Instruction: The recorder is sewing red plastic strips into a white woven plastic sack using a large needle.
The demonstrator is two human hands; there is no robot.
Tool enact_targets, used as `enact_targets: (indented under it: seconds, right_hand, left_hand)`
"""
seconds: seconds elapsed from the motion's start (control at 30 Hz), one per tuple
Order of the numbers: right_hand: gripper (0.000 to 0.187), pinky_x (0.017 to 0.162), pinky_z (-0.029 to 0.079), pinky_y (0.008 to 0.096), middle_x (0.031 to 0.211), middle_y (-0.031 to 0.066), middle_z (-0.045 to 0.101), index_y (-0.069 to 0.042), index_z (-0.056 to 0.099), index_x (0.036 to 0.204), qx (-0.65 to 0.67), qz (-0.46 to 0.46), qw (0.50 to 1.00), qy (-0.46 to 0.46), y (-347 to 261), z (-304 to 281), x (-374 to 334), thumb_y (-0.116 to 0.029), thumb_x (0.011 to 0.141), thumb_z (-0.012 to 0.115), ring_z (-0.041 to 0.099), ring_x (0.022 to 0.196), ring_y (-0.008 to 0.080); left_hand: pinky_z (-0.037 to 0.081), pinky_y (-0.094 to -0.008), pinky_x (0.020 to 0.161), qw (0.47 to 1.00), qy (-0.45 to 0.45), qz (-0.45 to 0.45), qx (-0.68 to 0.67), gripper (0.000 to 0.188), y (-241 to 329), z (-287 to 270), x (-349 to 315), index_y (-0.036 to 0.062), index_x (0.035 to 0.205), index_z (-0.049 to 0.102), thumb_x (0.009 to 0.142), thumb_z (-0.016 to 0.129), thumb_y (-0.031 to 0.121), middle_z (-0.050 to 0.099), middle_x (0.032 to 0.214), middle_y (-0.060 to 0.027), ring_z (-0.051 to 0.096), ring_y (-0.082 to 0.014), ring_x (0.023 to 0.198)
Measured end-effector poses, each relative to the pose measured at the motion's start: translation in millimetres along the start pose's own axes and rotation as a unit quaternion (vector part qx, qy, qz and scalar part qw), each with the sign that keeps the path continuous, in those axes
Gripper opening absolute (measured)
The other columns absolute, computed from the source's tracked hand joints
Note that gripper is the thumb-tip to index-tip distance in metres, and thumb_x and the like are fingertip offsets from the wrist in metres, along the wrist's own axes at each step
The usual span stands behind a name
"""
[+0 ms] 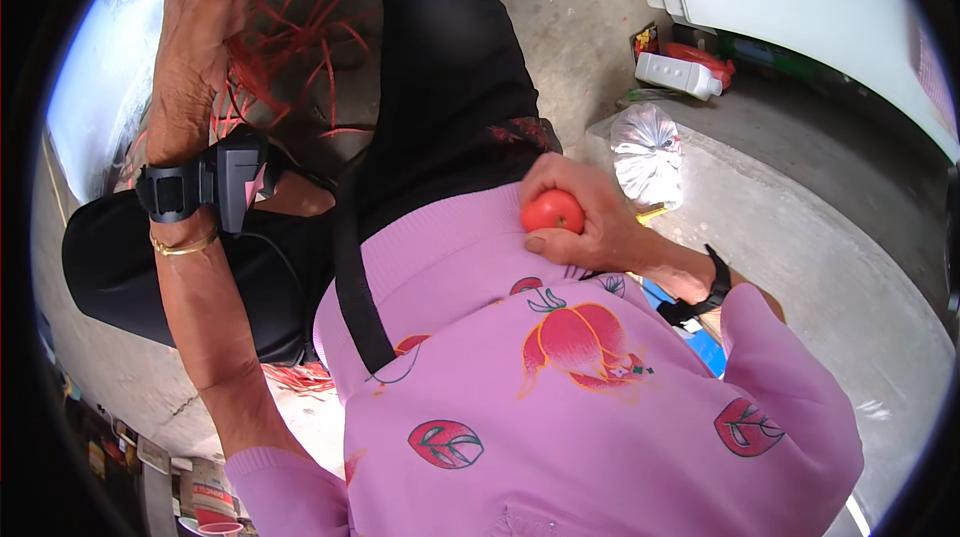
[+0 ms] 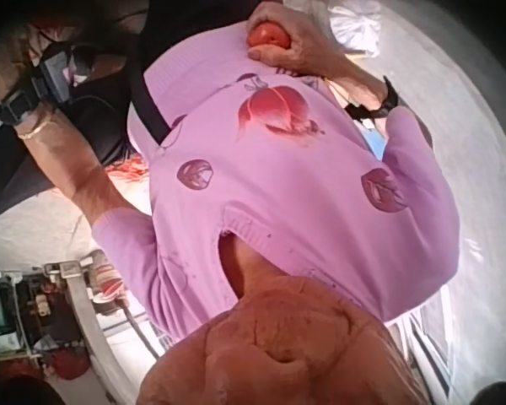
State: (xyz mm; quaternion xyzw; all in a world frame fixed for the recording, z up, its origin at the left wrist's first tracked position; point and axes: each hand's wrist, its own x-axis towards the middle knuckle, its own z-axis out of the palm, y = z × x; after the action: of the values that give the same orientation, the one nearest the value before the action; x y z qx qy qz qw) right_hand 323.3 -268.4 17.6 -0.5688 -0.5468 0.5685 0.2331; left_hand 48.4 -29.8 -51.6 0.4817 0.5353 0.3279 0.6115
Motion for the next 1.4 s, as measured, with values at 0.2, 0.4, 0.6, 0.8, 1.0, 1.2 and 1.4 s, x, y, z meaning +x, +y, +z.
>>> enact_targets:
  seconds: [0.2,0.4,0.6,0.8,1.0,1.2,1.4]
  right_hand:
    - [0.027,0.067,0.043,0.0293,0.083,0.0084,0.053,-0.004,0.054,0.086,-0.137,0.106,0.979,-0.11,6,-44,-37,-0.019,0.068,0.068,0.054,0.074,0.0185]
    - [0.034,0.074,0.043,0.0264,0.092,0.0079,0.055,-0.003,0.052,0.098,0.252,0.169,0.951,0.062,-12,-10,-3,-0.03,0.079,0.062,0.053,0.086,0.014]
    - [0.036,0.069,0.044,0.034,0.085,0.0119,0.052,-0.005,0.052,0.092,-0.116,-0.092,0.989,0.017,-18,3,2,-0.023,0.068,0.072,0.052,0.079,0.0278]
    - [0.029,0.064,0.044,0.0353,0.078,0.0137,0.053,-0.004,0.053,0.087,-0.172,0.054,0.979,-0.09,-2,-30,-22,-0.023,0.07,0.067,0.055,0.071,0.0288]
    - [0.027,0.067,0.044,0.03,0.078,0.0102,0.054,-0.003,0.052,0.088,-0.001,0.098,0.987,-0.13,-12,-16,-6,-0.026,0.076,0.059,0.055,0.073,0.021]
    - [0.034,0.069,0.045,0.0272,0.092,0.0099,0.057,-0.002,0.052,0.1,0.214,-0.047,0.975,-0.04,-31,33,67,-0.034,0.089,0.047,0.055,0.074,0.0168]
    - [0.048,0.057,0.043,0.0248,0.098,0.0152,0.057,-0.003,0.044,0.118,0.54,0.076,0.837,-0.049,-43,10,113,-0.044,0.095,0.034,0.054,0.07,0.0163]
  left_hand:
    - [0.02,-0.015,0.048,1.0,0.0,0.009,-0.003,0.025,1,14,7,0.004,0.108,0.062,0.089,0.053,0.016,0.064,0.088,0.0043,0.027,0.0008,0.051]
    - [0.019,-0.0155,0.047,0.999,0.007,0.005,-0.036,0.027,-2,11,5,0.0036,0.109,0.062,0.089,0.054,0.02,0.063,0.089,0.0048,0.025,0.0006,0.05]
    - [0.019,-0.0148,0.046,0.999,-0.023,-0.011,-0.039,0.028,-1,10,7,0.0031,0.109,0.061,0.088,0.055,0.021,0.064,0.09,0.0036,0.026,0.001,0.049]
    - [0.021,-0.0144,0.046,1.0,-0.024,0.0,-0.018,0.028,-10,22,11,0.0035,0.111,0.06,0.089,0.053,0.019,0.064,0.094,0.0027,0.028,0.0013,0.05]
    - [0.022,-0.0158,0.045,0.997,-0.003,0.057,0.042,0.025,-4,6,3,0.0044,0.107,0.062,0.088,0.054,0.019,0.064,0.092,0.0034,0.029,0.0004,0.049]
    - [0.022,-0.0174,0.043,1.0,0.003,-0.004,-0.002,0.025,0,32,5,0.0048,0.104,0.063,0.088,0.055,0.023,0.064,0.088,0.0042,0.028,0.0001,0.047]
    - [0.018,-0.0169,0.041,0.995,-0.059,0.011,-0.085,0.031,29,37,-23,0.0023,0.106,0.058,0.09,0.054,0.028,0.063,0.086,0.0014,0.027,0.0001,0.045]
